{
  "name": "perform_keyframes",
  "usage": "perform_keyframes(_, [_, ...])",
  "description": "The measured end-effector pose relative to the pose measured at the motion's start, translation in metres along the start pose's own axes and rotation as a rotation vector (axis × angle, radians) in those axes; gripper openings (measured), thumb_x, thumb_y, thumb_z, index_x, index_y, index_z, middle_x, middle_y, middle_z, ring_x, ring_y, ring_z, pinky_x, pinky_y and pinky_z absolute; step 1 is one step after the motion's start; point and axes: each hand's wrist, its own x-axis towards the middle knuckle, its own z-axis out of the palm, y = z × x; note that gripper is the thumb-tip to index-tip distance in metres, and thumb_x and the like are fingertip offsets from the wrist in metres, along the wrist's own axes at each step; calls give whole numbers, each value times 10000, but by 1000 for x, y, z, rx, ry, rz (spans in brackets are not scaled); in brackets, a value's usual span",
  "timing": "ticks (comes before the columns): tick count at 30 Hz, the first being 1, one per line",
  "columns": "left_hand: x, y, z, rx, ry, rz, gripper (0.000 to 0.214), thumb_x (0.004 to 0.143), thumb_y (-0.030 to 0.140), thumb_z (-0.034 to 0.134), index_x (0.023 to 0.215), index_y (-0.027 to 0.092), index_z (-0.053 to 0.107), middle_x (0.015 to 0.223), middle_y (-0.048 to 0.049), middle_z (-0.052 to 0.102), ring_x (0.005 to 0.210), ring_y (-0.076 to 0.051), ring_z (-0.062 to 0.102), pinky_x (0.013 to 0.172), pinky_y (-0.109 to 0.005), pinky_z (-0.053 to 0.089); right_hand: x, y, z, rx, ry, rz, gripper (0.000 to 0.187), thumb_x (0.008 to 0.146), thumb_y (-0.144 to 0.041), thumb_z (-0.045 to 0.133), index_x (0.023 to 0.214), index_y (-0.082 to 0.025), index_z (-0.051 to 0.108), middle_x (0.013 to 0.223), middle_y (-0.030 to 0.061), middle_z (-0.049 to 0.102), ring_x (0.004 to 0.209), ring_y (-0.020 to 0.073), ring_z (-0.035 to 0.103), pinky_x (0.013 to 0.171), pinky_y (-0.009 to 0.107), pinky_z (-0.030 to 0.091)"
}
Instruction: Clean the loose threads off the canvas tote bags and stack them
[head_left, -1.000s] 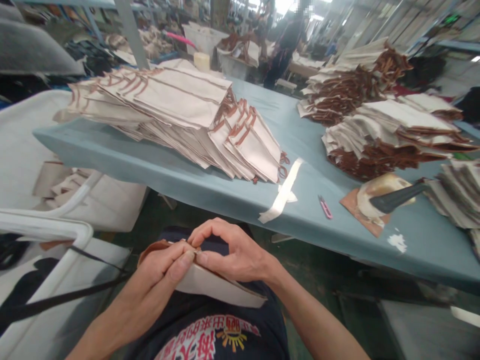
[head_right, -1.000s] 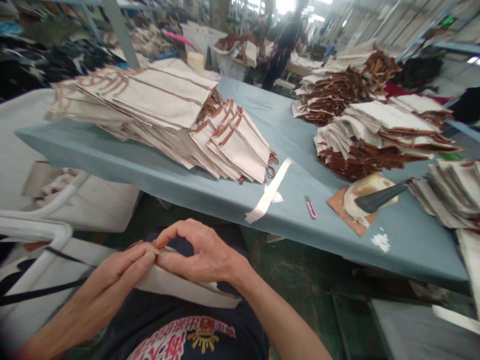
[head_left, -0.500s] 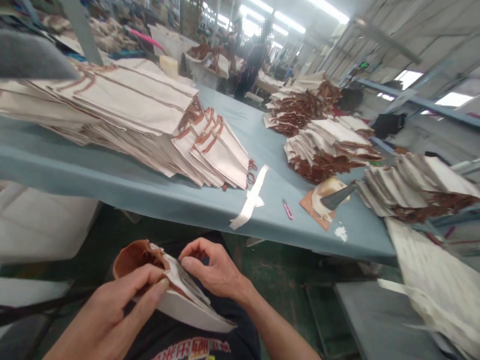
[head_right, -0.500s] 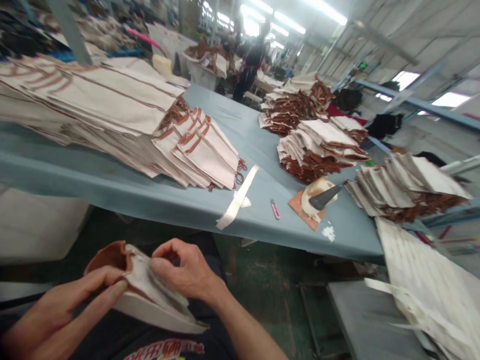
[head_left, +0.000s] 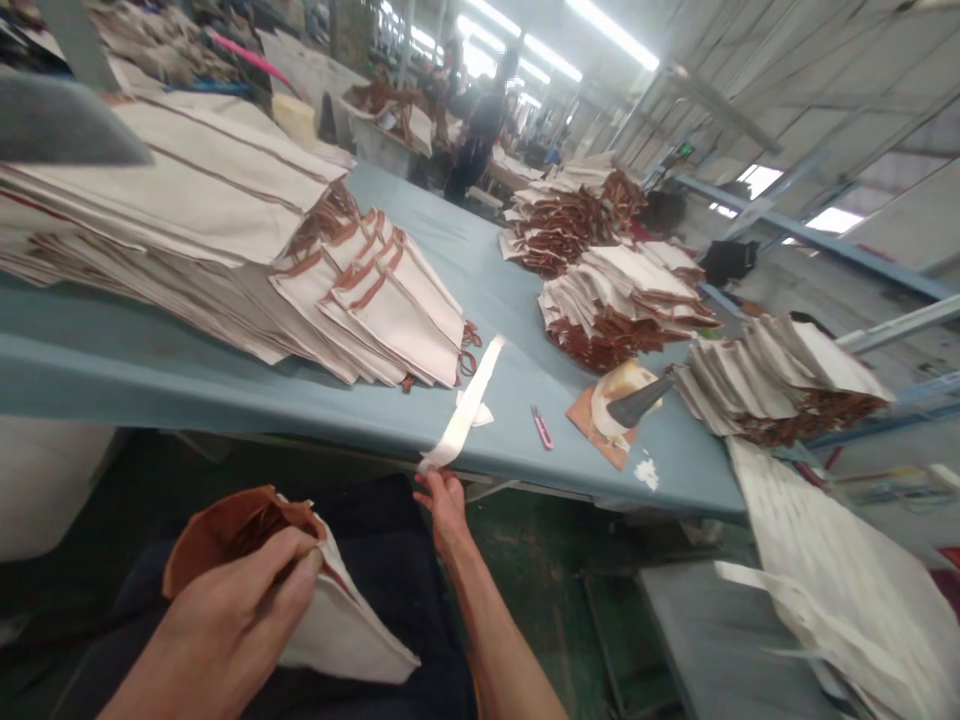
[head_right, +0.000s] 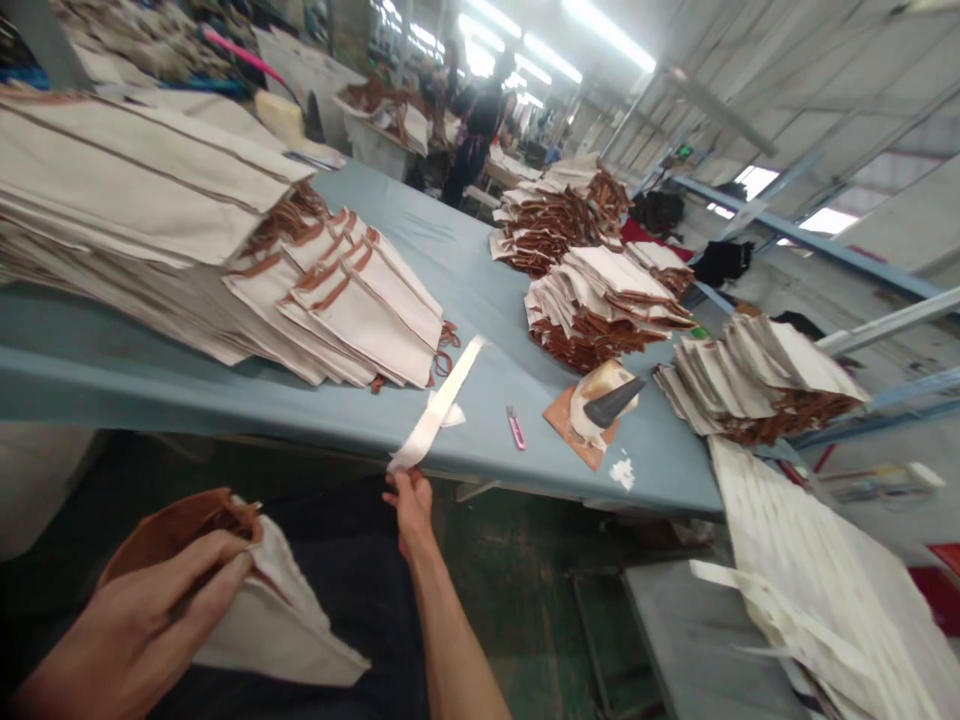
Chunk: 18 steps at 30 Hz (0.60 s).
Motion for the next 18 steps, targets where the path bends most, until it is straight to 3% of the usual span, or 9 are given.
perform_keyframes(2, [13,-5,9,-12,-19,-74,339,1057,548,544,863,310,689,701,27,787,630,-230,789,620,-281,547,-8,2,1,19,-23,6,301,1119,-455,747,1145,-155,746,1085,54,781,852,171,747,731,312,647])
perform_keyframes(5, [37,-3,23,-92,2,-240,307,947,578,607,998,295,715,848,-40,864,776,-314,846,665,-327,577,-29,-2,-11,35,-63,-11,432,1007,-585,814,949,-163,741,856,19,762,641,120,642,566,236,542])
perform_keyframes(8, [65,7,42,-285,-112,-243,387,902,637,636,986,273,738,871,-45,853,818,-304,811,781,-345,600,-48,-18,-27,22,-84,-44,481,862,-642,849,865,-173,745,737,9,734,567,107,565,515,226,493])
perform_keyframes(10, [81,13,57,-357,-182,-237,419,890,656,640,933,260,770,800,-33,816,774,-286,762,770,-344,578,-57,-31,-34,-10,-89,-62,439,852,-587,831,957,-163,785,714,-2,723,553,109,549,506,229,475])
perform_keyframes(12, [93,17,71,-436,-243,-250,440,868,654,661,911,241,805,790,-42,808,783,-286,742,768,-344,564,-63,-43,-39,-48,-83,-78,490,875,-515,791,1195,-144,793,694,-29,704,545,118,543,507,234,456])
perform_keyframes(15, [100,22,87,-565,-319,-286,468,859,665,687,864,220,830,873,-75,841,891,-305,760,840,-350,572,-71,-57,-43,-93,-76,-111,719,921,-461,720,1544,-114,628,677,-72,669,569,138,561,566,257,475])
perform_keyframes(18, [101,29,94,-683,-379,-343,504,847,710,746,815,213,824,882,-74,839,896,-300,743,846,-349,576,-78,-66,-45,-130,-105,-144,754,951,-421,697,1622,-109,554,671,-84,659,610,155,587,633,279,490])
